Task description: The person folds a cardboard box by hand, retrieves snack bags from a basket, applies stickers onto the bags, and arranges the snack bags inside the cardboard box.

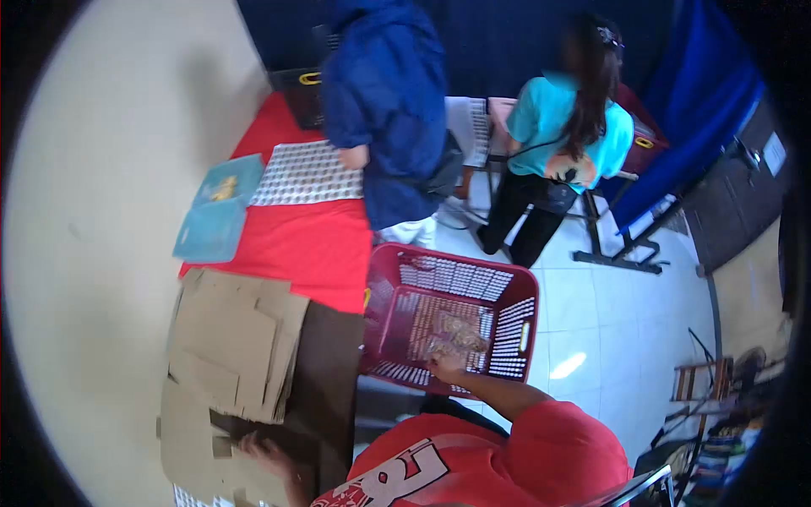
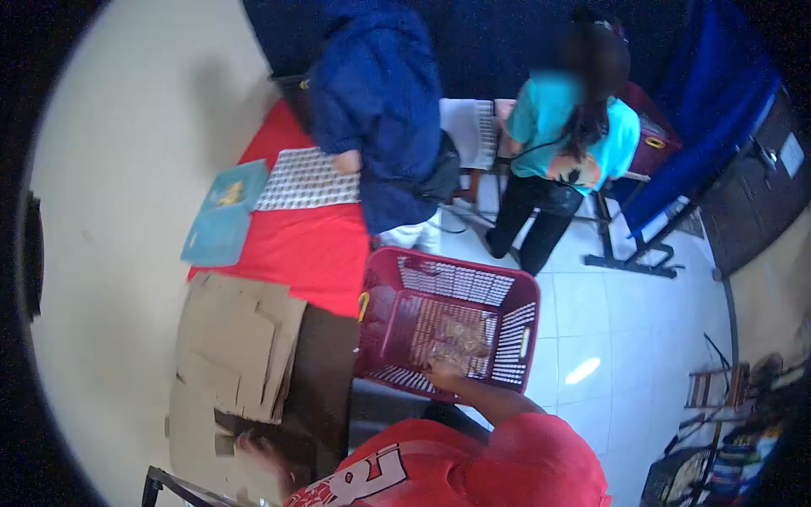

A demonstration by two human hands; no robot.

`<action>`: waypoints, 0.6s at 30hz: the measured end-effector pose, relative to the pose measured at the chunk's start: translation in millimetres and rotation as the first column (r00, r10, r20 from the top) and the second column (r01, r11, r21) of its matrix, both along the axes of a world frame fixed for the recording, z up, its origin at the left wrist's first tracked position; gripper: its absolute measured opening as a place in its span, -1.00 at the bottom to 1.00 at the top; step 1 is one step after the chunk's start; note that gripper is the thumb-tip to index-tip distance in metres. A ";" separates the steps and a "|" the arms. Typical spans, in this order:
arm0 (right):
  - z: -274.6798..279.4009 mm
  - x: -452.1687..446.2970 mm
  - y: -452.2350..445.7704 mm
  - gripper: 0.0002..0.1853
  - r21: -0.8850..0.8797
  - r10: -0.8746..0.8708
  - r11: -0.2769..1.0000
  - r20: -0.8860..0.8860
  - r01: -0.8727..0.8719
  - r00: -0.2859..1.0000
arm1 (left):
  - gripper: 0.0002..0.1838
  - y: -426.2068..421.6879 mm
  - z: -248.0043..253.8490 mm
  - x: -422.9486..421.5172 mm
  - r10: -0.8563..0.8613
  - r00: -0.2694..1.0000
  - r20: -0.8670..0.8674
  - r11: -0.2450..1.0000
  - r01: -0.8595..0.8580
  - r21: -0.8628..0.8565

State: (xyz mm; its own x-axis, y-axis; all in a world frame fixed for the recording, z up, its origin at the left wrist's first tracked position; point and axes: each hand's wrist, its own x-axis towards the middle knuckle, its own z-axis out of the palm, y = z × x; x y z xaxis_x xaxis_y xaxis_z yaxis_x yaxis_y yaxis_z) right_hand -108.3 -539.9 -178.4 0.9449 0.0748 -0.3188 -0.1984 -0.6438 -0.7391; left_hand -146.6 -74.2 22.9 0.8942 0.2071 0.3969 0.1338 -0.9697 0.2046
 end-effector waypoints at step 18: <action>-230.0 17.5 -151.8 -0.23 -0.430 -0.499 0.822 -0.226 0.374 0.836 | -0.56 -409.3 -312.7 168.0 -0.757 -0.059 -0.651 0.559 0.459 -0.691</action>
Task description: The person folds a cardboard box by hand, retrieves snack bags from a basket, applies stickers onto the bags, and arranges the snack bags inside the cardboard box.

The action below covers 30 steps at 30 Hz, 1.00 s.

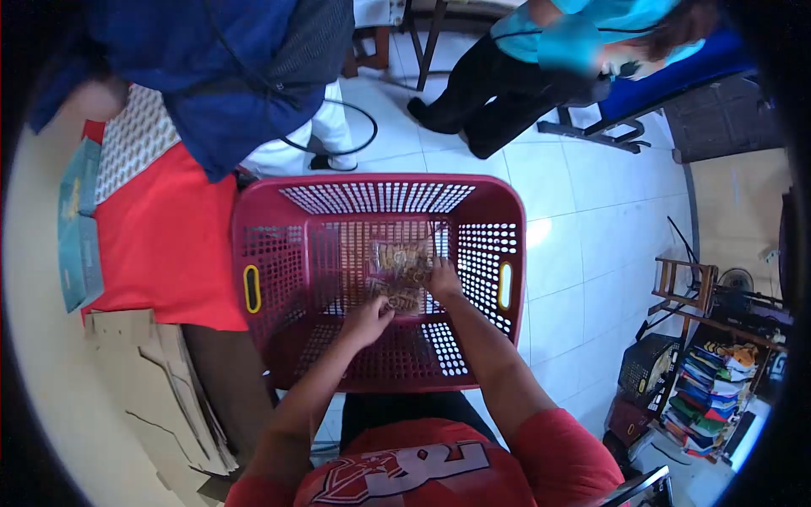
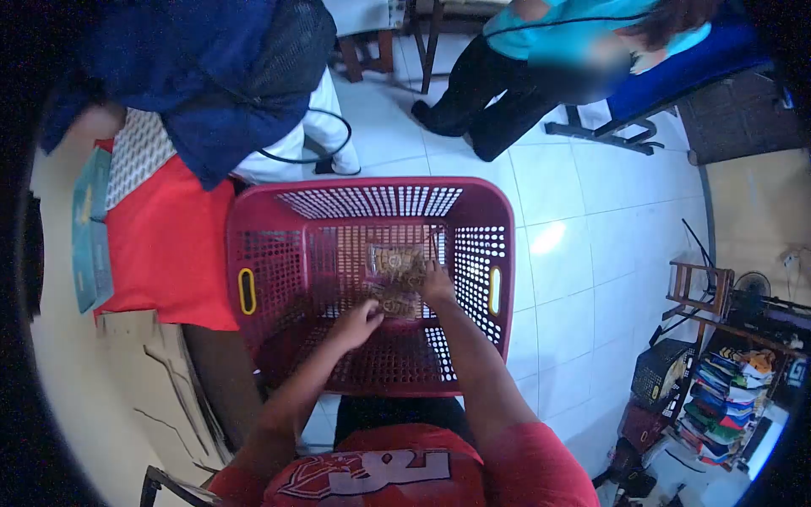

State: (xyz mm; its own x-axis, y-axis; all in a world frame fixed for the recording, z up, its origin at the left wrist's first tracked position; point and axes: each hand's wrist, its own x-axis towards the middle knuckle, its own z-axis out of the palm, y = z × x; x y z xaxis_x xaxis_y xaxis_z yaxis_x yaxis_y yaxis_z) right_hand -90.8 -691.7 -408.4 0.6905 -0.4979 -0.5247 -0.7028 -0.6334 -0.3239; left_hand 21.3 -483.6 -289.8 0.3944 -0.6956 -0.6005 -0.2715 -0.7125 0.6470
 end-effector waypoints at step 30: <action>423.4 31.6 256.9 -0.67 0.875 -0.054 0.008 0.484 -0.484 0.873 | -0.67 201.7 350.7 -140.8 0.782 0.224 -0.582 -0.175 -0.817 -0.549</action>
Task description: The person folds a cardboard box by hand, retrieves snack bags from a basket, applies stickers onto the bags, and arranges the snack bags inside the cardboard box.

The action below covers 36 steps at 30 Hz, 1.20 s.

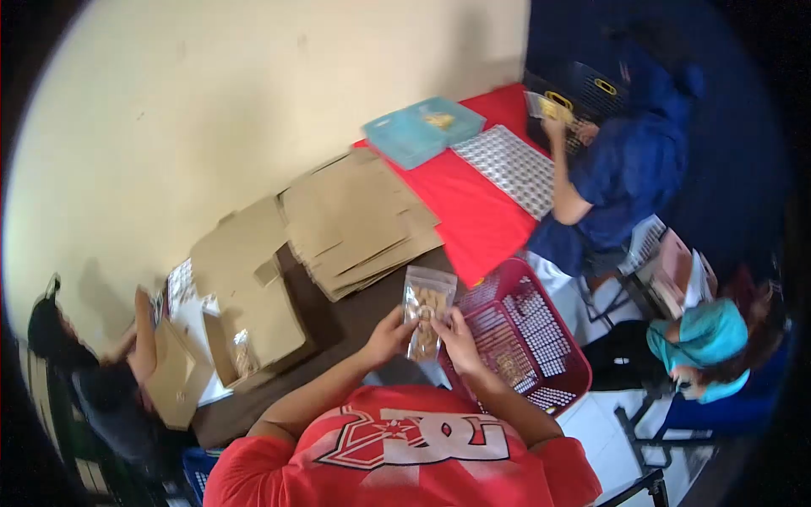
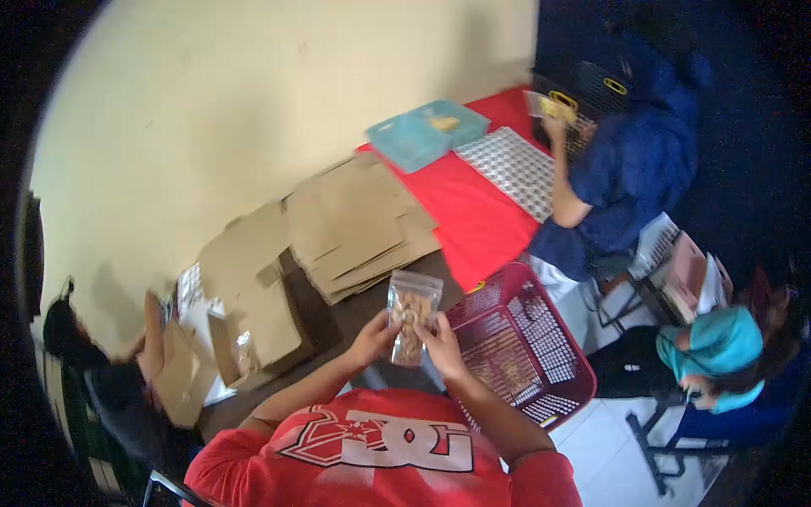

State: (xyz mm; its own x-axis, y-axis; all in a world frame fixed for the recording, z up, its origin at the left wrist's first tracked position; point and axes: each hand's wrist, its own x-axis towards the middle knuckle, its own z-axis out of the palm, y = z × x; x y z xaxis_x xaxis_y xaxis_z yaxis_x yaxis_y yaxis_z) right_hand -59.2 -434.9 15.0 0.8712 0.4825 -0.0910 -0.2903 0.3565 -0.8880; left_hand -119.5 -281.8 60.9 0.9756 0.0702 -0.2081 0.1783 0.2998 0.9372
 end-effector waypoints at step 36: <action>83.7 -343.3 277.5 -0.61 -0.202 0.746 0.665 0.135 -0.719 0.652 | -0.53 215.8 17.8 -424.6 0.812 0.562 0.157 0.571 -0.821 -0.014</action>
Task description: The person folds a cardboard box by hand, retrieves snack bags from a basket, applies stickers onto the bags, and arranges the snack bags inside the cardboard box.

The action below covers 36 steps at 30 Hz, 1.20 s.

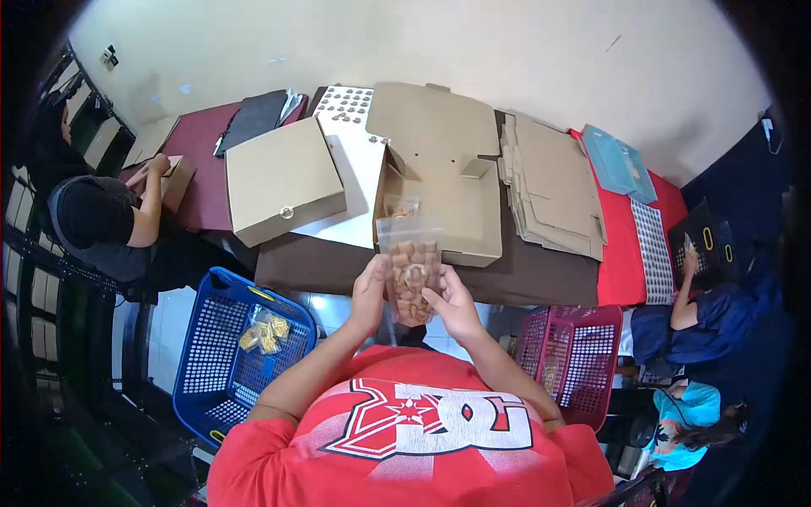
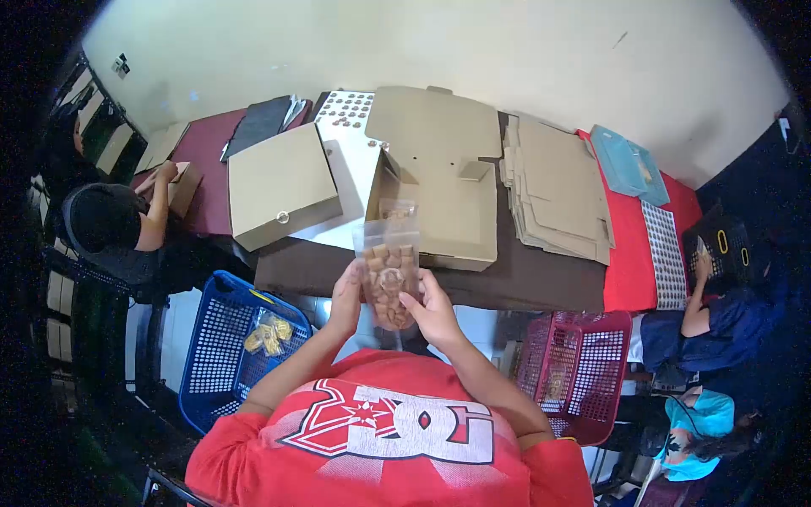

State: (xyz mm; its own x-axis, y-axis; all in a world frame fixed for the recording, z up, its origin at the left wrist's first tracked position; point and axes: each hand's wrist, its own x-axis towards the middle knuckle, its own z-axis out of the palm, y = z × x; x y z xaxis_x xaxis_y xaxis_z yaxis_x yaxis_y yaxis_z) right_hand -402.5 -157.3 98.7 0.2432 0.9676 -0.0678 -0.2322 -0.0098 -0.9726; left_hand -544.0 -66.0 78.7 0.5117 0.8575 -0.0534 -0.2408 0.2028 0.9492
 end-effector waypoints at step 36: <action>-70.1 160.2 122.2 -0.65 -0.030 -0.316 0.943 0.225 0.331 0.922 | -0.69 107.7 -9.9 171.0 -0.101 0.906 -0.412 0.984 0.152 0.093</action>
State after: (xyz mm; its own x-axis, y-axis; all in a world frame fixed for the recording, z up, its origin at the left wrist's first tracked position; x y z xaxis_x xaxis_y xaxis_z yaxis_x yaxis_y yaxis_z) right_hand -242.4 -35.1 28.7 0.5579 0.8290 -0.0400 -0.0198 -0.0349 -0.9992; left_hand -373.0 41.7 68.8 0.5727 0.7999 -0.1795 0.1884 0.0847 0.9784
